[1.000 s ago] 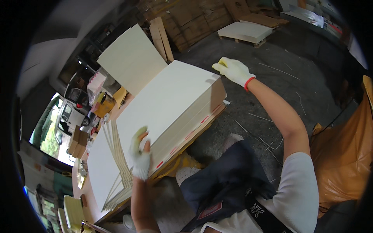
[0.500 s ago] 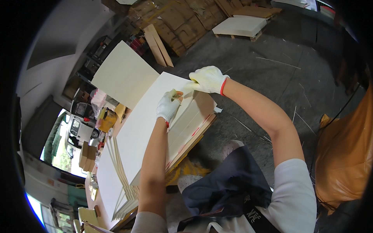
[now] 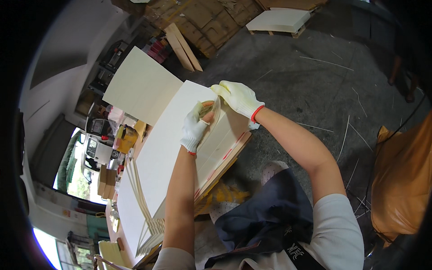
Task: The person repeatedly picks up stacks of white rectangular panels and places them onto a growing pile on a table. The person wears white gloves and handles the panels by hand, stacking them one batch at a time.
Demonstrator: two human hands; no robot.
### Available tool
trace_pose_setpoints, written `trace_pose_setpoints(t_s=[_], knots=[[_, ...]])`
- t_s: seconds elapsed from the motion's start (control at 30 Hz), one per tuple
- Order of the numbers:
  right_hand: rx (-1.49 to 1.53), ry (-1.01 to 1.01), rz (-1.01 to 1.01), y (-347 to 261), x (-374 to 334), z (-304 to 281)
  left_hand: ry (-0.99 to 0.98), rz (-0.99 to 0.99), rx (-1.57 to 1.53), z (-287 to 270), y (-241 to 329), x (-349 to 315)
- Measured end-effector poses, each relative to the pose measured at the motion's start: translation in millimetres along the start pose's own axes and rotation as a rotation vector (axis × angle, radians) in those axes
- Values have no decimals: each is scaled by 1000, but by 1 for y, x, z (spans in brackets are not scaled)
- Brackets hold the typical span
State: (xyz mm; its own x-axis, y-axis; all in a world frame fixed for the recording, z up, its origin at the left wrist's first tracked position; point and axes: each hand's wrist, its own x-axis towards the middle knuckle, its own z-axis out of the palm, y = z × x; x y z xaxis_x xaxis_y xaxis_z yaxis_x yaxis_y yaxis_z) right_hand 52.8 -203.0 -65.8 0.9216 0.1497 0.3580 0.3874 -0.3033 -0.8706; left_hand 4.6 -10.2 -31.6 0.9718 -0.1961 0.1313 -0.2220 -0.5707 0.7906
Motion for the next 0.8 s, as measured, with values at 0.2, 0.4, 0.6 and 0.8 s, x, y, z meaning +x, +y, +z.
trace_pose_setpoints(t_s=[0.2,0.4,0.6,0.8], knots=[[11,2,-7,5,0,-1,0,36,-39,0,-15,8],[14,-13,-9,3,-1,-1,13,20,-65,-1,-15,6],[-106,-3,-43,2,-3,1,119,92,61,4,-6,-2],[-50,52,-75,8,-4,4,16,-10,113,8,8,-4]])
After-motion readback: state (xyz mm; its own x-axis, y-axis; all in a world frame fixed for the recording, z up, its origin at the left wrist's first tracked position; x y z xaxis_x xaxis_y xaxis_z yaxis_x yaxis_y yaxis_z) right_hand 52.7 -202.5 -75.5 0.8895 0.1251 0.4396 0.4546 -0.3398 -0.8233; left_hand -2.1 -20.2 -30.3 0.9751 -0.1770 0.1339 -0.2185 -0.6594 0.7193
